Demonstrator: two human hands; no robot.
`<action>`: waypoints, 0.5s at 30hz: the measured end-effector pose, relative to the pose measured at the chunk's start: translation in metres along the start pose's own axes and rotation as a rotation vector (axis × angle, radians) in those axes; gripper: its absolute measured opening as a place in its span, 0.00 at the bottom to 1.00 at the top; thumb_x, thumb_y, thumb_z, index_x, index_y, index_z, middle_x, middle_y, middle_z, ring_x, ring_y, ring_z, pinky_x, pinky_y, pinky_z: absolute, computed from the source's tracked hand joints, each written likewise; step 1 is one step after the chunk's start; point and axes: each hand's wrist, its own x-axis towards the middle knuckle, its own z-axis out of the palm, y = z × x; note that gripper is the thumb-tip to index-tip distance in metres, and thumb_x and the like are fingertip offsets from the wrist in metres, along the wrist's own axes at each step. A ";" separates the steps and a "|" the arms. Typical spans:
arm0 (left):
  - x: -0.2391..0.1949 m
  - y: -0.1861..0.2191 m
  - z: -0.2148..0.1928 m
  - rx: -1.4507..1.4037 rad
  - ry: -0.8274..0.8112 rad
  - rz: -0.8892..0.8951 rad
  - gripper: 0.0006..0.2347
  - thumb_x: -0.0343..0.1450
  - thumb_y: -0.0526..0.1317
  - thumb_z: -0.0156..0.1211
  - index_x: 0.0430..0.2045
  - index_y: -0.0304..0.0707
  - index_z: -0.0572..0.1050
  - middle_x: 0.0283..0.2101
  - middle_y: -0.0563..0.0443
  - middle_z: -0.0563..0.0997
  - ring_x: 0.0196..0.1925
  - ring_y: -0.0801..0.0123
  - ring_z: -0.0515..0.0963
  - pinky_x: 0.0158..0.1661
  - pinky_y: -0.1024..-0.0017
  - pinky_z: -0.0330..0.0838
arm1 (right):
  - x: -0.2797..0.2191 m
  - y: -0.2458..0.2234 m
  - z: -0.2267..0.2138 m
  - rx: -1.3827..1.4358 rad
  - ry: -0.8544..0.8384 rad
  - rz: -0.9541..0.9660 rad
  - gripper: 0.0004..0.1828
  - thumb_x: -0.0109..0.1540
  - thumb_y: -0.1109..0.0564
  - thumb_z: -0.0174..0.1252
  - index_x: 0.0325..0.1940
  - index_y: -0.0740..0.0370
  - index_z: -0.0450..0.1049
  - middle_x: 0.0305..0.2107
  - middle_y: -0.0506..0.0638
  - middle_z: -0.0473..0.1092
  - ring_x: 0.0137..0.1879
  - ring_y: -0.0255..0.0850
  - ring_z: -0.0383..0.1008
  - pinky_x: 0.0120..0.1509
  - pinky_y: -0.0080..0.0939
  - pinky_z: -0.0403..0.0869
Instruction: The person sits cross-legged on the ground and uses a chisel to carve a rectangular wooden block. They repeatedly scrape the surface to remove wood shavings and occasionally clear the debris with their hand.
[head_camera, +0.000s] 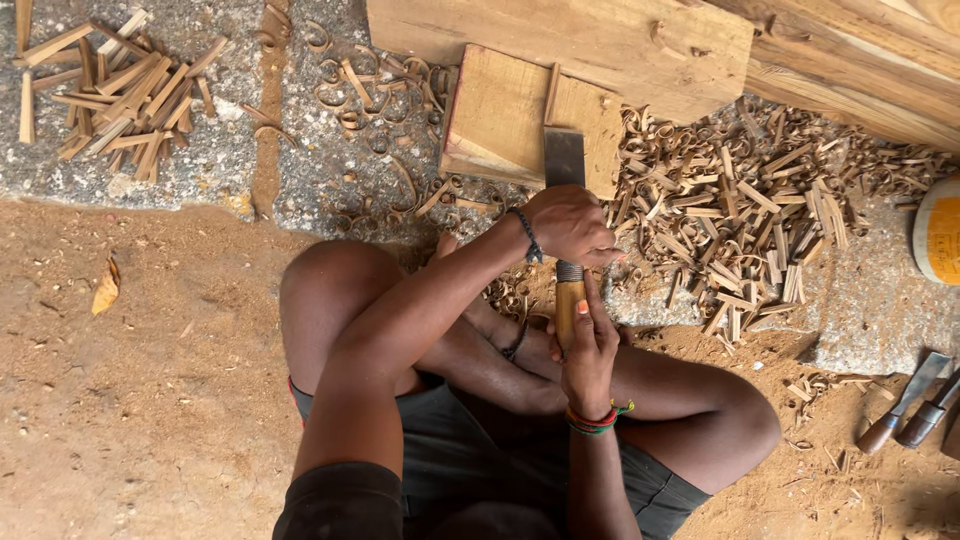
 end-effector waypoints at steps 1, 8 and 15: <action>0.000 0.000 -0.001 -0.001 -0.001 0.001 0.26 0.78 0.56 0.51 0.05 0.49 0.71 0.05 0.59 0.63 0.06 0.75 0.62 0.13 0.68 0.61 | 0.001 0.000 -0.001 -0.001 -0.003 -0.005 0.31 0.72 0.49 0.42 0.79 0.62 0.54 0.24 0.50 0.69 0.22 0.29 0.62 0.23 0.29 0.62; 0.000 -0.002 -0.003 -0.003 -0.005 0.014 0.25 0.77 0.55 0.52 0.07 0.49 0.71 0.05 0.60 0.64 0.06 0.77 0.61 0.14 0.69 0.62 | 0.004 0.003 -0.002 0.013 -0.022 -0.026 0.31 0.72 0.49 0.42 0.79 0.62 0.55 0.27 0.50 0.70 0.26 0.29 0.66 0.24 0.29 0.64; 0.001 -0.007 0.002 -0.001 -0.013 0.035 0.25 0.78 0.55 0.52 0.07 0.50 0.71 0.06 0.61 0.65 0.06 0.78 0.61 0.14 0.71 0.61 | 0.003 0.002 -0.002 -0.047 0.020 -0.058 0.32 0.71 0.48 0.42 0.77 0.64 0.54 0.31 0.50 0.73 0.30 0.28 0.70 0.23 0.29 0.65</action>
